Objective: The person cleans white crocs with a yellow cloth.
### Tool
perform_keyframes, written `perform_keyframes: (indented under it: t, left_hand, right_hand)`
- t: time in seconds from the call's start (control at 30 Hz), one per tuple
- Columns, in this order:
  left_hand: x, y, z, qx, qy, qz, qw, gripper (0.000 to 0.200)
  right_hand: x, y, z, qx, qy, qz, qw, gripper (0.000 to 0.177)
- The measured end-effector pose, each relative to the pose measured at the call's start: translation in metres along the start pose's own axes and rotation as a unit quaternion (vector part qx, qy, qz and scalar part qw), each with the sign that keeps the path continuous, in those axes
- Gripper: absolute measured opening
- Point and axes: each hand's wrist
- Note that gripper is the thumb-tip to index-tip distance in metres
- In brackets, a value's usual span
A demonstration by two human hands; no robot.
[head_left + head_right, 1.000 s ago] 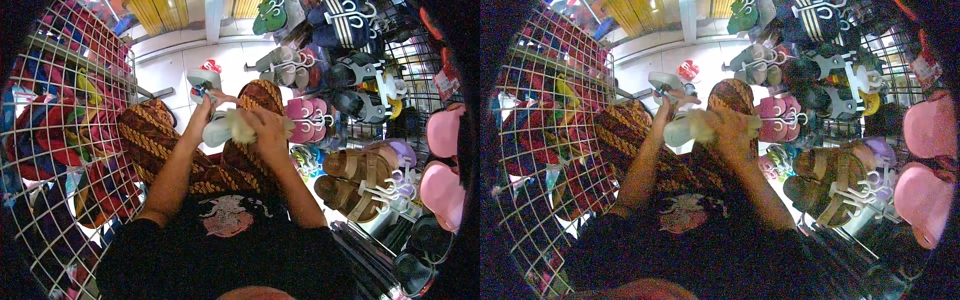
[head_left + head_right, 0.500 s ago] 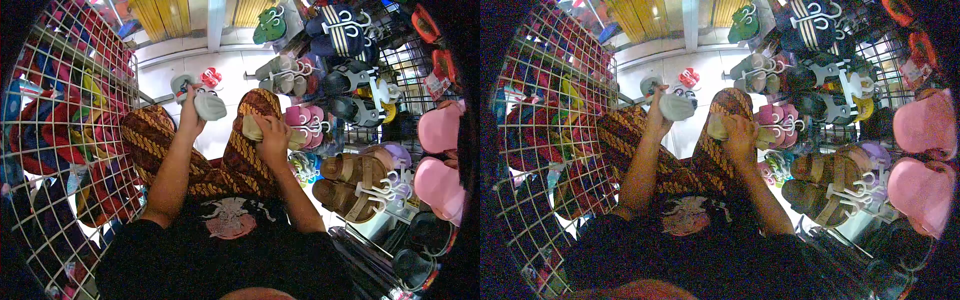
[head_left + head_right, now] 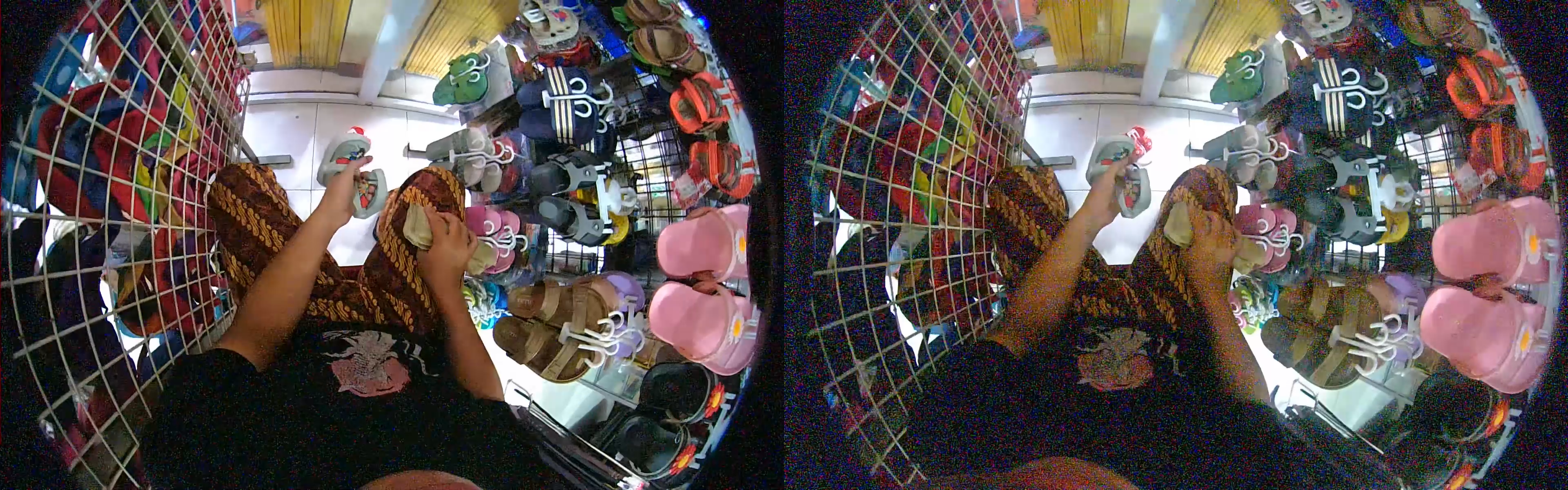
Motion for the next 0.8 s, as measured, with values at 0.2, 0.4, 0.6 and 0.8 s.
perform_keyframes:
  t: [0.2,0.4,0.6,0.8]
  left_hand:
    - [0.013,0.001,0.004,0.053,0.027,0.003,0.998,0.053]
    - [0.016,-0.007,-0.003,0.047,0.057,0.040,0.996,0.046]
    - [0.013,-0.009,0.004,0.079,0.038,0.036,0.996,0.025]
    - [0.019,0.009,0.030,0.026,0.037,-0.099,0.994,0.013]
  right_hand:
    - [0.000,0.005,-0.001,-0.013,0.028,-0.004,1.000,0.066]
    - [0.004,0.001,0.005,0.080,0.072,0.081,0.991,0.066]
    - [-0.002,-0.038,0.009,0.017,0.073,0.110,0.991,0.062]
    - [-0.006,-0.040,0.021,0.111,0.097,0.106,0.983,0.066]
Point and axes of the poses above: each hand's wrist, its own z-axis towards the middle knuckle, its own y-axis out of the back of the hand, x = y × z, and after that the axes turned 7 degrees about -x, right-handed
